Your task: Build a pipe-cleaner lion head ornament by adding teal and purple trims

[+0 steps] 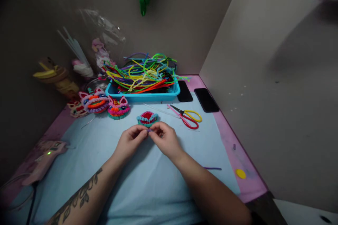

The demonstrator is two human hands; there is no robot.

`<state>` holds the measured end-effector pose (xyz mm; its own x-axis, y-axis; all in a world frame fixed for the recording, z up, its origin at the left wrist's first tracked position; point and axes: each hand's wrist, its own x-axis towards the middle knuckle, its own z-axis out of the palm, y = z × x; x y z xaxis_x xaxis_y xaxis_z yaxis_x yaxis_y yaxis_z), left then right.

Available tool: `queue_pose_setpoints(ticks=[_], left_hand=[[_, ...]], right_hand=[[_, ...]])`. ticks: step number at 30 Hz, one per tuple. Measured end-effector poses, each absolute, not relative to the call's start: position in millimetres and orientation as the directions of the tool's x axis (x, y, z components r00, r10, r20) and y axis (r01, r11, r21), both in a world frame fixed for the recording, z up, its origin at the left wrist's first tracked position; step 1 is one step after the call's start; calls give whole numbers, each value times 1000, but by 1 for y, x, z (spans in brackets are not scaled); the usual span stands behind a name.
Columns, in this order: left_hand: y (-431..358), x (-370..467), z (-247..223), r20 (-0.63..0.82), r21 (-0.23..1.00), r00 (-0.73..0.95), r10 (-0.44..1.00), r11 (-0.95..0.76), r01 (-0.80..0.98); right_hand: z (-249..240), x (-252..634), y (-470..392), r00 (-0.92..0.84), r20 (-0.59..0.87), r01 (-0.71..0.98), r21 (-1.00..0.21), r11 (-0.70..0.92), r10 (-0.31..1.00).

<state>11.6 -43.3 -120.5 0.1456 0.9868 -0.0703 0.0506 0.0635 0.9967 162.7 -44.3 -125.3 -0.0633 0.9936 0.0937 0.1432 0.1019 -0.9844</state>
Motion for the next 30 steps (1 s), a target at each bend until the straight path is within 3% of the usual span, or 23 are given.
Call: queue_pose_setpoints(ticks=[9, 15, 21, 23, 25, 28, 30], left_hand=[[-44, 11, -123, -93, 996, 148, 985, 95, -1], [-42, 10, -119, -133, 986, 134, 982, 145, -78], [-39, 8, -123, -185, 956, 242, 952, 231, -179], [-39, 7, -124, -157, 970, 244, 957, 196, -145], [-40, 5, -123, -68, 996, 198, 978, 78, -39], [-43, 2, -121, 139, 964, 156, 978, -170, 205], [-44, 0, -120, 283, 878, 185, 941, -332, 345]], right_hand=[[-123, 167, -47, -136, 453, 364, -804, 470, 881], [-130, 172, -43, -280, 576, 383, -666, 640, 768], [-124, 177, -44, -479, 625, 479, -403, 780, 617], [-122, 176, -44, -455, 622, 447, -459, 768, 637], [-122, 174, -44, -359, 564, 382, -638, 668, 744], [-125, 171, -42, -264, 328, 260, -881, 395, 907], [-127, 169, -40, -250, 180, 199, -952, 232, 951]])
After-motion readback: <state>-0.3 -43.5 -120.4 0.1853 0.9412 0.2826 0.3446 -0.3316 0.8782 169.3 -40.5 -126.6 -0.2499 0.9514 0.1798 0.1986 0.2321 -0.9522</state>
